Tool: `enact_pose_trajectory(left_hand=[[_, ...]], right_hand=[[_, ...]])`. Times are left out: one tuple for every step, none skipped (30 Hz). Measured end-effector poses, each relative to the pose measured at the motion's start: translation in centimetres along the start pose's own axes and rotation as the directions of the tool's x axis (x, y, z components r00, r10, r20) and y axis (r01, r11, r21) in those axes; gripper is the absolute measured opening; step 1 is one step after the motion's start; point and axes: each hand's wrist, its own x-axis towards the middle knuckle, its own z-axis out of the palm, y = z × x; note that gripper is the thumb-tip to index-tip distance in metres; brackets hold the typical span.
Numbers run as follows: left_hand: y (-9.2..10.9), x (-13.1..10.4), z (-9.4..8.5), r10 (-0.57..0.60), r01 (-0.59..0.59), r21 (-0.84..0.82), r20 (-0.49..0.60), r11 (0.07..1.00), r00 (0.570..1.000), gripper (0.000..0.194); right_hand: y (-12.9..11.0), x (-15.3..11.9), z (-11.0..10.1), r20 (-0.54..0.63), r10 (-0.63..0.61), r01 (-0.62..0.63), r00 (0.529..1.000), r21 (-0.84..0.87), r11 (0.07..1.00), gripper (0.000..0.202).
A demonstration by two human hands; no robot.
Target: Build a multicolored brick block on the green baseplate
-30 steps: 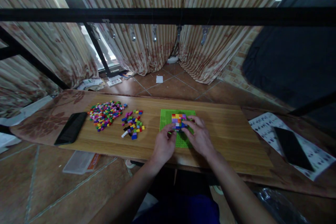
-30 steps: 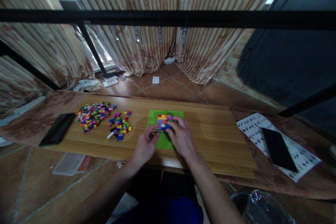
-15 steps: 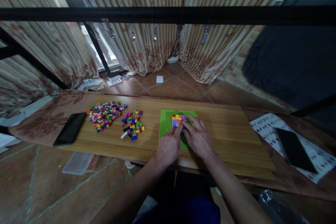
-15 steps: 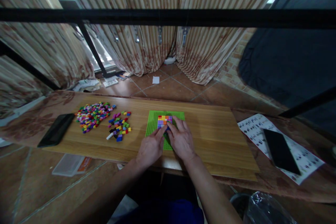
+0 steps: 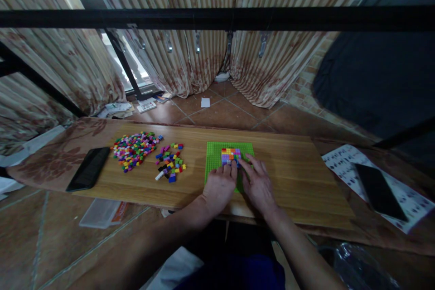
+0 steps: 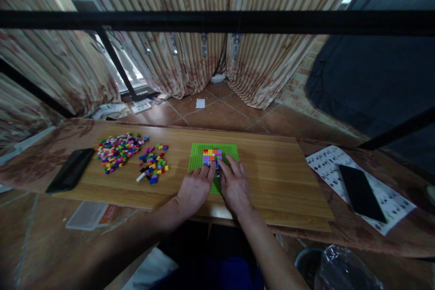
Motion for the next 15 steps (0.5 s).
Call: enact_pose_trajectory(left_hand=[[0.06, 0.16, -0.07, 0.011, -0.011, -0.016, -0.005, 1.0, 1.0, 0.043], [0.15, 0.32, -0.12, 0.021, -0.021, -0.034, -0.007, 0.999, 1.0, 0.043], [0.26, 0.48, -0.17, 0.026, -0.026, -0.056, -0.007, 0.998, 1.0, 0.042], [0.39, 0.64, -0.2, 0.029, -0.029, -0.083, -0.003, 0.996, 1.0, 0.042], [0.52, 0.78, -0.2, 0.028, -0.028, -0.109, 0.005, 0.994, 1.0, 0.042], [0.64, 0.91, -0.18, 0.024, -0.022, -0.135, 0.014, 0.991, 1.0, 0.042], [0.75, 1.01, -0.13, 0.018, -0.014, -0.162, 0.02, 0.987, 1.0, 0.043], [0.82, 1.07, -0.06, 0.009, -0.005, -0.19, 0.02, 0.982, 1.0, 0.043], [0.86, 1.11, 0.02, -0.001, 0.004, -0.217, 0.015, 0.976, 1.0, 0.043], [0.86, 1.12, 0.1, -0.008, 0.01, -0.239, 0.008, 0.971, 1.0, 0.043], [0.84, 1.1, 0.18, -0.012, 0.012, -0.254, 0.002, 0.967, 1.0, 0.043], [0.8, 1.08, 0.25, -0.013, 0.012, -0.261, -0.001, 0.965, 1.0, 0.043], [0.75, 1.06, 0.3, -0.014, 0.013, -0.264, -0.001, 0.965, 1.0, 0.043], [0.72, 1.04, 0.34, -0.016, 0.015, -0.268, 0.001, 0.963, 1.0, 0.042], [0.69, 1.04, 0.39, -0.018, 0.018, -0.278, 0.002, 0.96, 1.0, 0.042]], right_hand=[[-0.04, -0.08, 0.07, 0.0, 0.0, 0.0, 1.0, -0.006, 1.0, 0.041], [-0.06, -0.14, 0.14, -0.001, -0.002, 0.002, 1.0, -0.01, 1.0, 0.041], [-0.07, -0.18, 0.2, -0.004, -0.003, 0.003, 1.0, -0.013, 1.0, 0.042], [-0.07, -0.21, 0.24, -0.006, -0.004, 0.004, 1.0, -0.014, 1.0, 0.042], [-0.07, -0.23, 0.26, -0.005, -0.005, 0.005, 1.0, -0.015, 1.0, 0.043], [-0.07, -0.25, 0.26, -0.001, -0.004, 0.004, 1.0, -0.018, 1.0, 0.043], [-0.08, -0.25, 0.24, 0.004, -0.003, 0.003, 1.0, -0.02, 1.0, 0.044], [-0.08, -0.27, 0.22, 0.01, -0.001, 0.002, 1.0, -0.023, 1.0, 0.045], [-0.1, -0.28, 0.2, 0.016, 0.0, 0.0, 1.0, -0.026, 1.0, 0.046], [-0.11, -0.3, 0.19, 0.02, 0.001, -0.001, 1.0, -0.03, 1.0, 0.046], [-0.13, -0.33, 0.2, 0.021, 0.003, -0.002, 1.0, -0.034, 0.999, 0.047], [-0.14, -0.37, 0.22, 0.021, 0.004, -0.003, 1.0, -0.04, 0.999, 0.048], [-0.15, -0.42, 0.26, 0.022, 0.003, -0.002, 1.0, -0.049, 0.999, 0.048], [-0.15, -0.47, 0.31, 0.025, 0.002, 0.0, 1.0, -0.06, 0.998, 0.048], [-0.15, -0.51, 0.36, 0.029, 0.001, 0.001, 1.0, -0.071, 0.997, 0.047]])
